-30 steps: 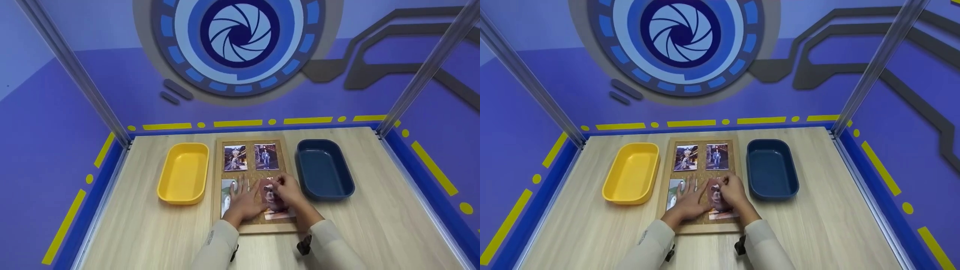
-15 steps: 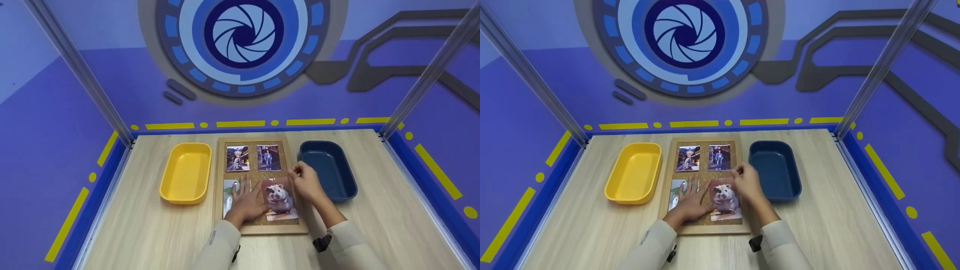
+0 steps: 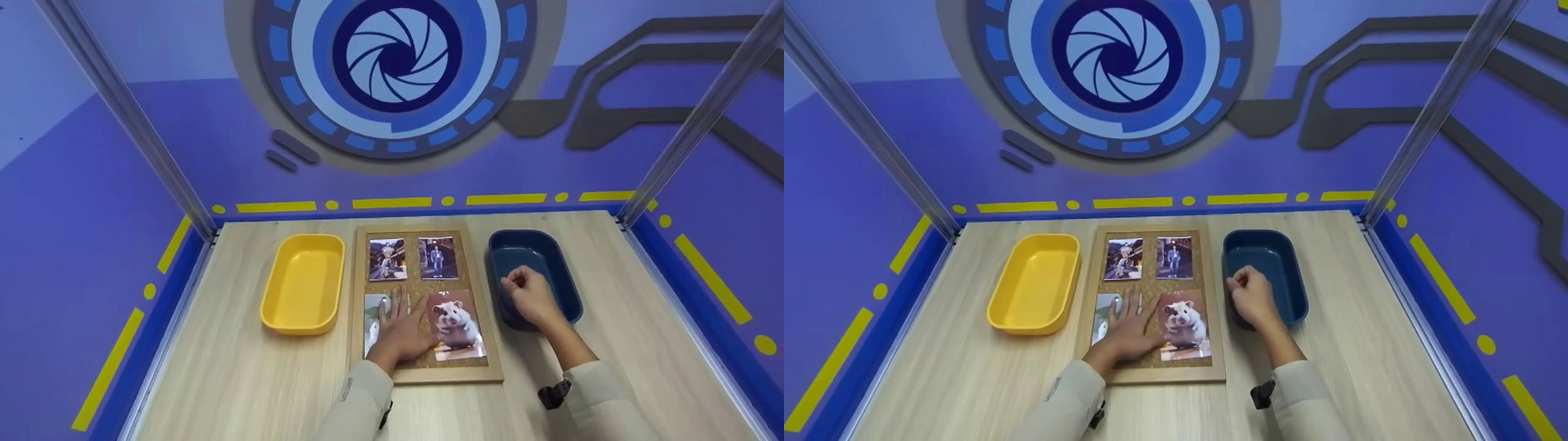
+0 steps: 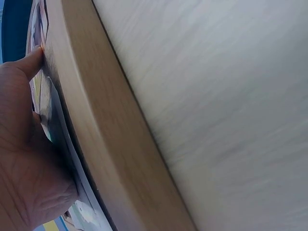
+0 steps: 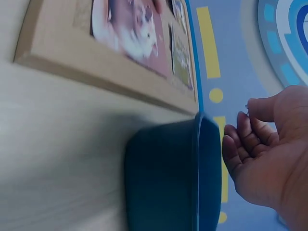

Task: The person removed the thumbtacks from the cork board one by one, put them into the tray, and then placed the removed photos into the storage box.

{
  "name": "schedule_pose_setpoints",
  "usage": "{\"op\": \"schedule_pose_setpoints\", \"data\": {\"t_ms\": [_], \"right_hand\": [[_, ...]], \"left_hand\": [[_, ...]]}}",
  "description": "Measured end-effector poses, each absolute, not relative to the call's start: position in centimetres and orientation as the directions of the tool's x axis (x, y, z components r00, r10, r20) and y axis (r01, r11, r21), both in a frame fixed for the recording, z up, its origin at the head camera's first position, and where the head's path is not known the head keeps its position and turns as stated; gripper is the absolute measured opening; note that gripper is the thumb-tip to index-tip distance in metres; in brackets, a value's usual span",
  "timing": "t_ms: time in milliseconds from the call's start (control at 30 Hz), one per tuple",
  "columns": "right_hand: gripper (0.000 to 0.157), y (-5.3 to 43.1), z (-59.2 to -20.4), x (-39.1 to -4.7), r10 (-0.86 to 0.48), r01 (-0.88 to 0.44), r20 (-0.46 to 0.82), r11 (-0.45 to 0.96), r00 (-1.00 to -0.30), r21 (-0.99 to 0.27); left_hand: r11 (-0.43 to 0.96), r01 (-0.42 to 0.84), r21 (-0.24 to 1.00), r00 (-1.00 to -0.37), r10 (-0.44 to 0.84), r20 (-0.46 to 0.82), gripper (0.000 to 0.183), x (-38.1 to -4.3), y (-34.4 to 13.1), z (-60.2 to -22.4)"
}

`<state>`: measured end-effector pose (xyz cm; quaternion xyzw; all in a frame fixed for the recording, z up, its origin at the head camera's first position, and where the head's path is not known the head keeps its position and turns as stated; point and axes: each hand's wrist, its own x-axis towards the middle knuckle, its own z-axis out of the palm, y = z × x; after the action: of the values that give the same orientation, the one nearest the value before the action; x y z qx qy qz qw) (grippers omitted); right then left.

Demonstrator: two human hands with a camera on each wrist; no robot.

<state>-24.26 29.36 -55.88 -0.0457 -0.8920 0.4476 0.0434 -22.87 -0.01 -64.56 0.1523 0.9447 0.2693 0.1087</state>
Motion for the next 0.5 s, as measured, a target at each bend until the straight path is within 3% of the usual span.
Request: {"op": "schedule_pose_setpoints", "data": {"t_ms": [500], "right_hand": [[0.015,32.3,-56.6,-25.5,0.063,0.109,-0.094,0.749,-0.994,-0.653]], "left_hand": [[0.808,0.230,0.542,-0.928,0.350,-0.129,0.103,-22.9,-0.1,-64.5]]}}
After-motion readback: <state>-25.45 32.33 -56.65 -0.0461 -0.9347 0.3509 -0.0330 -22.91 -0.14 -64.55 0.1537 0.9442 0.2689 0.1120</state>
